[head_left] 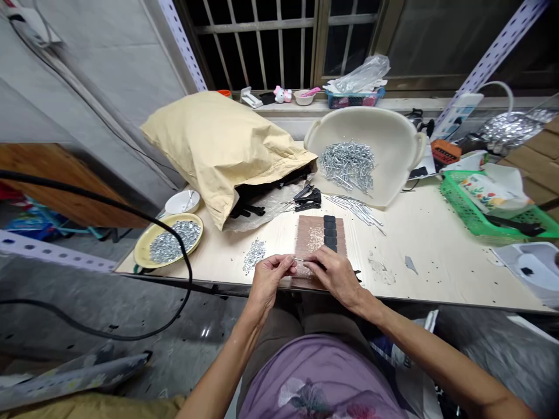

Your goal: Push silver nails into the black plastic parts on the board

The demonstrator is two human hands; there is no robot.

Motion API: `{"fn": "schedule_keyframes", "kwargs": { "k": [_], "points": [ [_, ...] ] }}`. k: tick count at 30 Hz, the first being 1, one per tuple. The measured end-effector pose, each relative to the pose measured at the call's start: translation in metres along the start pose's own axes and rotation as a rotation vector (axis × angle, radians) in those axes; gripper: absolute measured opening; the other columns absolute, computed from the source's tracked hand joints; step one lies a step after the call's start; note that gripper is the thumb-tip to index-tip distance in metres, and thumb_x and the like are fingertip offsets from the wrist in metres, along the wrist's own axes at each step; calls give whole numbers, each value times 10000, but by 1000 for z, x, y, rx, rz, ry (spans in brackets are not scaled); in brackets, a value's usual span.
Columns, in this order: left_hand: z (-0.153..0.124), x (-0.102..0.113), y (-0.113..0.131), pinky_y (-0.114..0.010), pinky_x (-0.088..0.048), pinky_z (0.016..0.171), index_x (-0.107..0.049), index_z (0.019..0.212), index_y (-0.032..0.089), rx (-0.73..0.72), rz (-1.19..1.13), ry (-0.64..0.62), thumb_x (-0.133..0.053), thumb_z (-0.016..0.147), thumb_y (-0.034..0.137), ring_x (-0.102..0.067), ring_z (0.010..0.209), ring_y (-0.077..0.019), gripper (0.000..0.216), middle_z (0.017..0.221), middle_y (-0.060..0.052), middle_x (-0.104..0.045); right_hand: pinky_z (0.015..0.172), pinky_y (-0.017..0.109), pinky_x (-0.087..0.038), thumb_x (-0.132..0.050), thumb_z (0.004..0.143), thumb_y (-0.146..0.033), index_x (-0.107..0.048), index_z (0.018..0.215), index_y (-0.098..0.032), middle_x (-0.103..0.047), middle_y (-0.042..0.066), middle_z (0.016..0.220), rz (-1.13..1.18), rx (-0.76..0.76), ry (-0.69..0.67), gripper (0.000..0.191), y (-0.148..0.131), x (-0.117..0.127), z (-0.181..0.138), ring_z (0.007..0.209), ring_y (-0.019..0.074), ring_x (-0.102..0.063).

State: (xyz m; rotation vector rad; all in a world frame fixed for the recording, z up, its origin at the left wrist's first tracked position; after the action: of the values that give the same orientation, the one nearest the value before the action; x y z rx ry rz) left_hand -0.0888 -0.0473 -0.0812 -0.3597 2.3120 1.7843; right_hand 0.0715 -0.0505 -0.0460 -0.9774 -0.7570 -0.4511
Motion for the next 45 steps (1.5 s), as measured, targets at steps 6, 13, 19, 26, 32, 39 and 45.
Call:
{"fn": "schedule_keyframes", "kwargs": {
  "k": [6, 13, 19, 26, 32, 39, 45],
  "points": [
    [15, -46, -20, -187, -391, 529, -693, 761, 103, 57, 75, -136, -750, 653, 387, -491, 522, -63, 309, 598, 12, -589, 707, 254, -458, -501, 908, -278, -633, 913, -215, -597, 18, 831, 64, -105, 76, 146, 37, 27, -23, 785, 140, -587],
    [31, -63, -22, -198, -385, 535, -684, 712, 105, 32, 135, -142, -742, 639, 428, -474, 522, -70, 337, 582, 11, -574, 700, 252, -449, -493, 912, -314, -641, 895, -226, -590, 12, 814, 31, -162, 101, 173, 58, 33, -23, 768, 136, -590],
    [35, -64, -23, -208, -387, 550, -691, 729, 100, 31, 216, -173, -717, 659, 435, -483, 549, -85, 343, 605, -5, -591, 695, 246, -463, -468, 920, -333, -635, 968, -243, -588, 28, 901, -51, -169, -4, 195, 61, 34, -22, 805, 142, -595],
    [45, -67, -28, -201, -364, 515, -673, 679, 110, 65, 279, -210, -703, 665, 454, -454, 514, -73, 345, 590, 4, -574, 737, 257, -456, -461, 925, -332, -614, 943, -244, -606, 19, 890, -13, -171, -17, 178, 73, 33, -23, 825, 145, -591],
    [51, -66, -30, -210, -376, 510, -678, 698, 106, 56, 340, -207, -668, 685, 507, -467, 509, -81, 402, 603, -7, -578, 731, 251, -442, -454, 930, -326, -598, 917, -241, -615, 5, 903, -2, -183, -18, 167, 81, 34, -21, 831, 138, -589],
    [56, -69, -12, -375, -445, 895, -655, 1109, 185, -513, 917, -78, -457, 892, 388, -551, 1023, -228, 357, 1059, -88, -639, 617, 225, -400, -421, 943, -356, -630, 934, -225, -596, 22, 911, -213, -146, 67, 247, 112, 52, 5, 770, 123, -575],
    [65, -78, -37, -507, -323, 1069, -490, 1305, 188, -740, 1257, -217, -358, 938, 293, -271, 1354, -279, 404, 1382, -77, -472, 546, 236, -305, -416, 947, -343, -644, 836, -184, -587, 32, 823, -382, -54, 55, 299, 139, 53, 36, 694, 122, -531]
  ]
}}
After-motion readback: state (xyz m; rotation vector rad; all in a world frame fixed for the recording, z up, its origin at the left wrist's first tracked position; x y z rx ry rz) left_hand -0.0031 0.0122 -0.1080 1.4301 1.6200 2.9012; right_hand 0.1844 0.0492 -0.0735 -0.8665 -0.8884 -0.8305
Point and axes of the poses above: each hand's wrist, its own z-axis towards the middle knuckle, its own x-axis out of the back of the hand, y = z × x, the point moved 4 cm from there along z, towards the middle knuckle
